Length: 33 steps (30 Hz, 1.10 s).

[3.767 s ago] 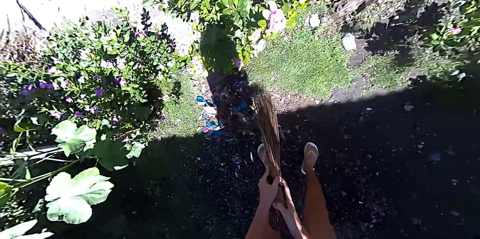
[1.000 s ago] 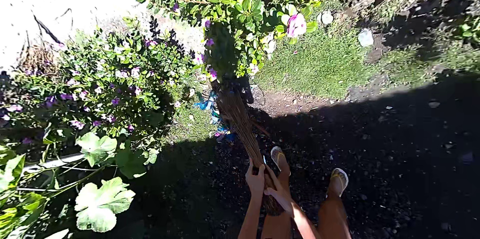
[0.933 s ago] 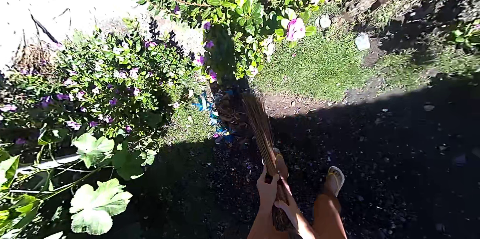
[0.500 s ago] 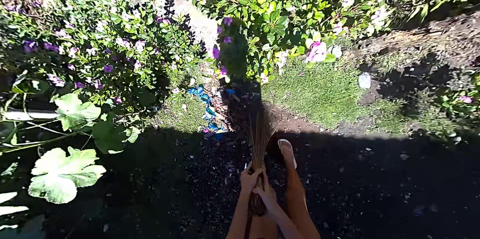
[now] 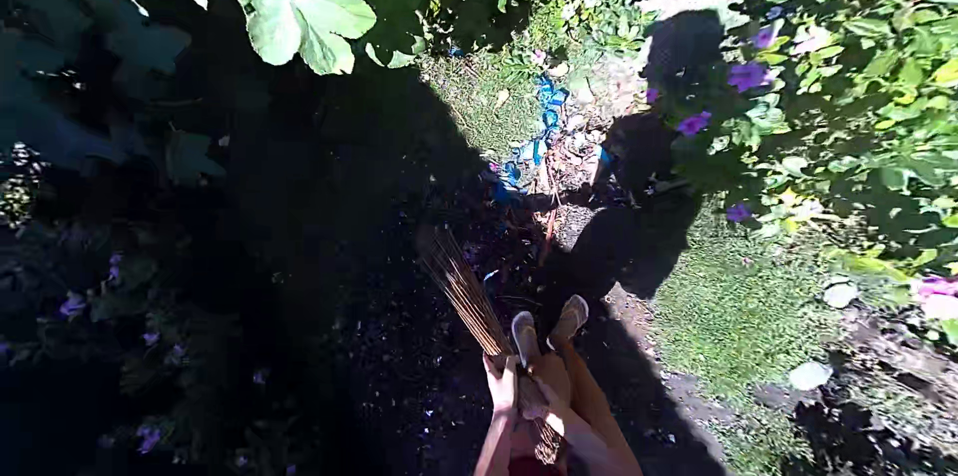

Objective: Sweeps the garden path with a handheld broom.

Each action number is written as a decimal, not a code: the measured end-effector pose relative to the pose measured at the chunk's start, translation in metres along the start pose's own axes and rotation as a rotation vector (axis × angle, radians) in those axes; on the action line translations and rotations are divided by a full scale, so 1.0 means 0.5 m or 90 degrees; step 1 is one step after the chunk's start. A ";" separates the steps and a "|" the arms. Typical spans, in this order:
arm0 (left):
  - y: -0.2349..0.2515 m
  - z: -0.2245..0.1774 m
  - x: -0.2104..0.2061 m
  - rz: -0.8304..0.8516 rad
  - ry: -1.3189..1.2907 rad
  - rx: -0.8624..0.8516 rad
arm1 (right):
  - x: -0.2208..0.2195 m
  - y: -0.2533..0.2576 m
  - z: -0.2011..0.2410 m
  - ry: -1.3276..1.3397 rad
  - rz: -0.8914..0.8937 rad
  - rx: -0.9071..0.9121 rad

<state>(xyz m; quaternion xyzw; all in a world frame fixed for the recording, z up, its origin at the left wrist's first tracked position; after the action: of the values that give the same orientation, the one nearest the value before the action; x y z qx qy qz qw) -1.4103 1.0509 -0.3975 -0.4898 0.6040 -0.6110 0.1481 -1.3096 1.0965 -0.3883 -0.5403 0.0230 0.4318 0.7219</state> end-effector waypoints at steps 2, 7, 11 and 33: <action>0.034 0.045 -0.037 0.035 -0.032 0.059 | 0.038 0.007 -0.013 -0.016 -0.034 -0.056; 0.031 0.056 -0.212 0.280 0.090 0.106 | 0.153 -0.037 0.017 -0.134 -0.230 0.035; -0.018 0.067 -0.218 0.331 0.040 0.042 | 0.143 -0.099 0.037 -0.266 -0.229 0.068; -0.142 0.338 -0.243 0.184 -0.231 0.209 | 0.230 -0.223 -0.009 -0.450 0.019 -0.156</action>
<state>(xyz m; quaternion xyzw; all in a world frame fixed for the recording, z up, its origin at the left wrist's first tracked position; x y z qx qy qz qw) -1.1920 1.0608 -0.4210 -0.4696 0.5242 -0.5754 0.4166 -1.1635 1.1570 -0.3630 -0.4399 -0.2717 0.6016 0.6089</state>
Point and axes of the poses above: each hand's wrist, its own y-axis towards the middle knuckle, its own x-axis out of the back of the hand, z = x × y, the point moved 5 cm from there along y, towards the middle knuckle, and after that the axes turned 14 degrees about x, right-handed, at the moved point
